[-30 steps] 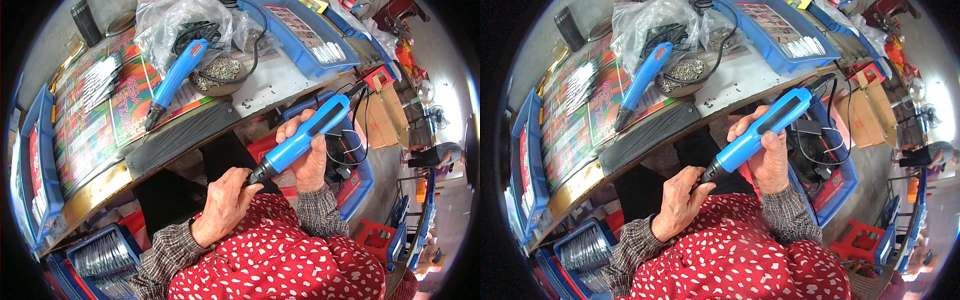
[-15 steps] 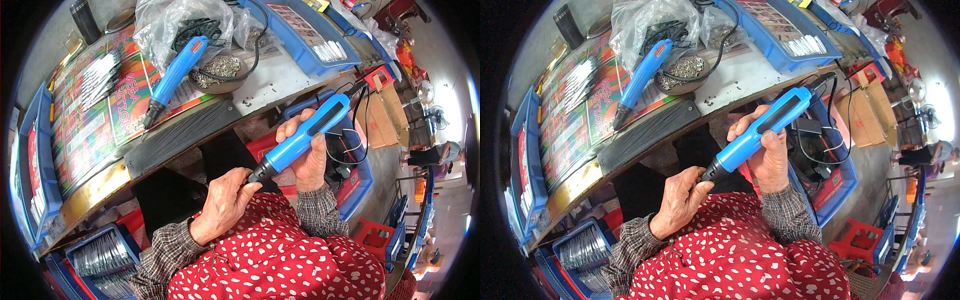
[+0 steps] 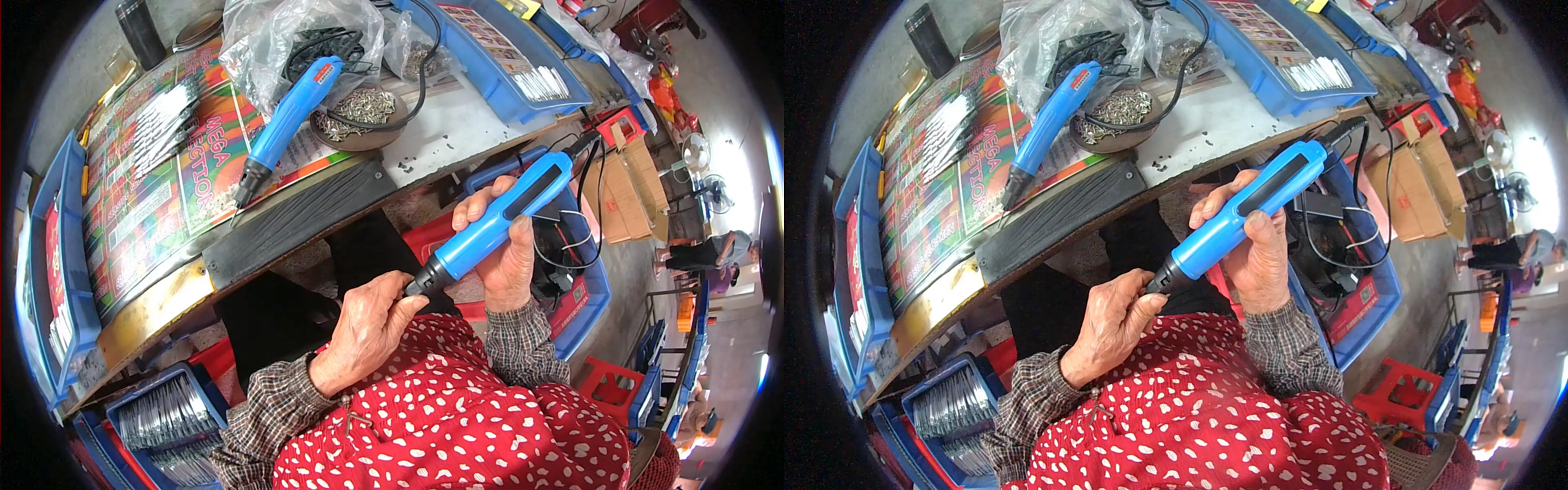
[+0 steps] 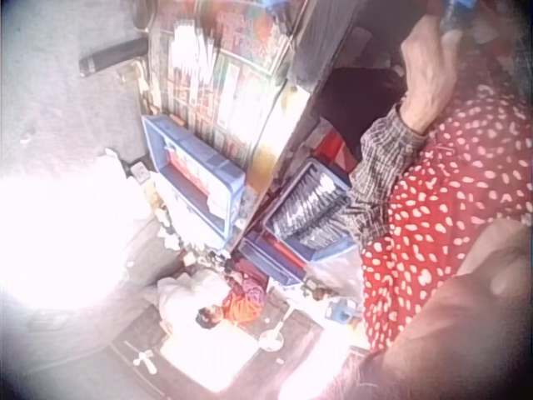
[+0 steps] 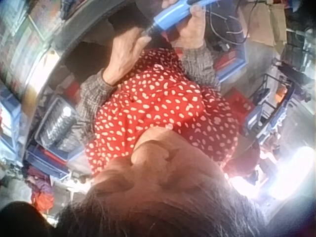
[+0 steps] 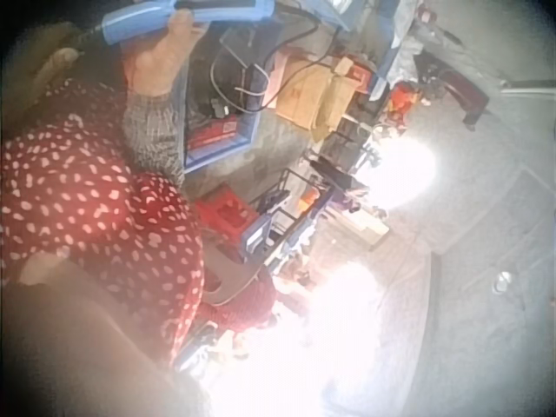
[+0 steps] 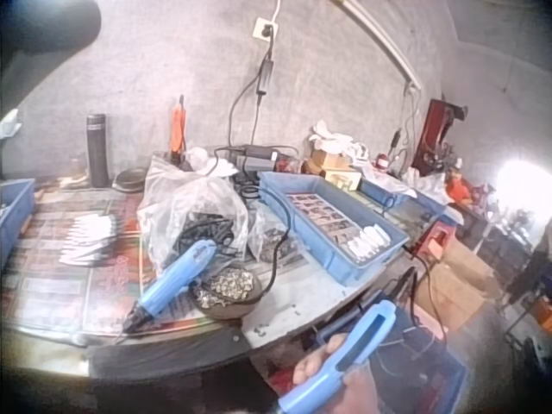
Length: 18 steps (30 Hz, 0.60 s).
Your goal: The person adjusts an electric screwdriver, then picks up small components and fastens them using the electric screwdriver.
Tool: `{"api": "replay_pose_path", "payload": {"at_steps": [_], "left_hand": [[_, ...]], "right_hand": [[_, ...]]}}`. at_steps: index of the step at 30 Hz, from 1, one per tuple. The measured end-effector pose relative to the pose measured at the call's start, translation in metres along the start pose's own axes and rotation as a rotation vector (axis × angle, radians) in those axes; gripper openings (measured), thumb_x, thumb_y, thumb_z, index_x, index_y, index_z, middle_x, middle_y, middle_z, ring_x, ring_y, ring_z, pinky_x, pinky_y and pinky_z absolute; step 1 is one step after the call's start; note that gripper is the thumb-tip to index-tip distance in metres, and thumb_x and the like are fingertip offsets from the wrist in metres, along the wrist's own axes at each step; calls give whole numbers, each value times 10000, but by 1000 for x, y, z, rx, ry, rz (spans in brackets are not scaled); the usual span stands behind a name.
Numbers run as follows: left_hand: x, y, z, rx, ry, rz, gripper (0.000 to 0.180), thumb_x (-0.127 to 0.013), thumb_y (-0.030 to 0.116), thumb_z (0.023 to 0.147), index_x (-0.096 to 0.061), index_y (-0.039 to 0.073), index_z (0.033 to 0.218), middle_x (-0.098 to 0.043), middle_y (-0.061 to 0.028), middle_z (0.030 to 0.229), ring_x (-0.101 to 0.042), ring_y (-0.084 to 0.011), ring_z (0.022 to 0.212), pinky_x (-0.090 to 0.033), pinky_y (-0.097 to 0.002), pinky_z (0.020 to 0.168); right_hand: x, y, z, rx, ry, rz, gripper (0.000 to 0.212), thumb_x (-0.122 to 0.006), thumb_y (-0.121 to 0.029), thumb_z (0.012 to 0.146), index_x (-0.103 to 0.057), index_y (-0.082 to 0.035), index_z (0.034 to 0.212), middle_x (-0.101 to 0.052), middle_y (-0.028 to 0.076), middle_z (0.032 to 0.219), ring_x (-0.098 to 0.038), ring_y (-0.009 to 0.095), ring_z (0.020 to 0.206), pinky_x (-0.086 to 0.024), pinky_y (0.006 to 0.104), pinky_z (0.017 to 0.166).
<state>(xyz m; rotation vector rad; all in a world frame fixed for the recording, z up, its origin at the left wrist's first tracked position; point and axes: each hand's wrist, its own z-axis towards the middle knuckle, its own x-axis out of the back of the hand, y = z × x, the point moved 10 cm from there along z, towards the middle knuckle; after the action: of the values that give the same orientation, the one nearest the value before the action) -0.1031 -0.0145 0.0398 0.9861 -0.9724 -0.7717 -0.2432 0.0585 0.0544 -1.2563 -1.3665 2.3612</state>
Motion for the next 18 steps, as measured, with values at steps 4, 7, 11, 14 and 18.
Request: {"api": "replay_pose_path", "payload": {"at_steps": [4,7,11,14,18], "left_hand": [[-2,-3,0,-51,6,-3,262,-544,210,906,-549,-51,897,-494,-71,600,-496,-118,453,-375,-266,418],[-3,-4,0,-45,-8,0,257,-542,205,908,-548,-52,897,-503,-69,607,-506,-110,457,-385,-256,419],[-4,-7,0,-38,-17,-23,264,-533,214,915,-548,-49,890,-514,-65,608,-516,-105,464,-395,-249,424],[-6,-9,0,3,-50,-61,277,-522,227,922,-546,-46,879,-519,-61,599,-525,-101,470,-404,-242,428],[-7,-12,0,7,-72,-83,297,-504,247,932,-544,-40,870,-514,-51,578,-527,-97,472,-409,-241,431]], "right_hand": [[2,1,1,1,1,5,488,-754,-345,702,-503,-95,1038,-592,113,810,-595,263,778,-496,373,718],[1,1,1,0,-4,3,484,-754,-345,703,-505,-95,1036,-593,112,809,-595,263,778,-497,373,718],[1,2,2,-11,-4,9,482,-753,-342,703,-507,-96,1037,-594,113,809,-595,263,777,-496,376,723],[0,3,1,-17,-11,20,477,-751,-335,704,-508,-96,1038,-596,113,807,-593,262,775,-494,380,730],[1,4,1,-10,-14,17,473,-750,-329,704,-510,-97,1039,-595,115,806,-591,263,775,-494,382,731]]}}
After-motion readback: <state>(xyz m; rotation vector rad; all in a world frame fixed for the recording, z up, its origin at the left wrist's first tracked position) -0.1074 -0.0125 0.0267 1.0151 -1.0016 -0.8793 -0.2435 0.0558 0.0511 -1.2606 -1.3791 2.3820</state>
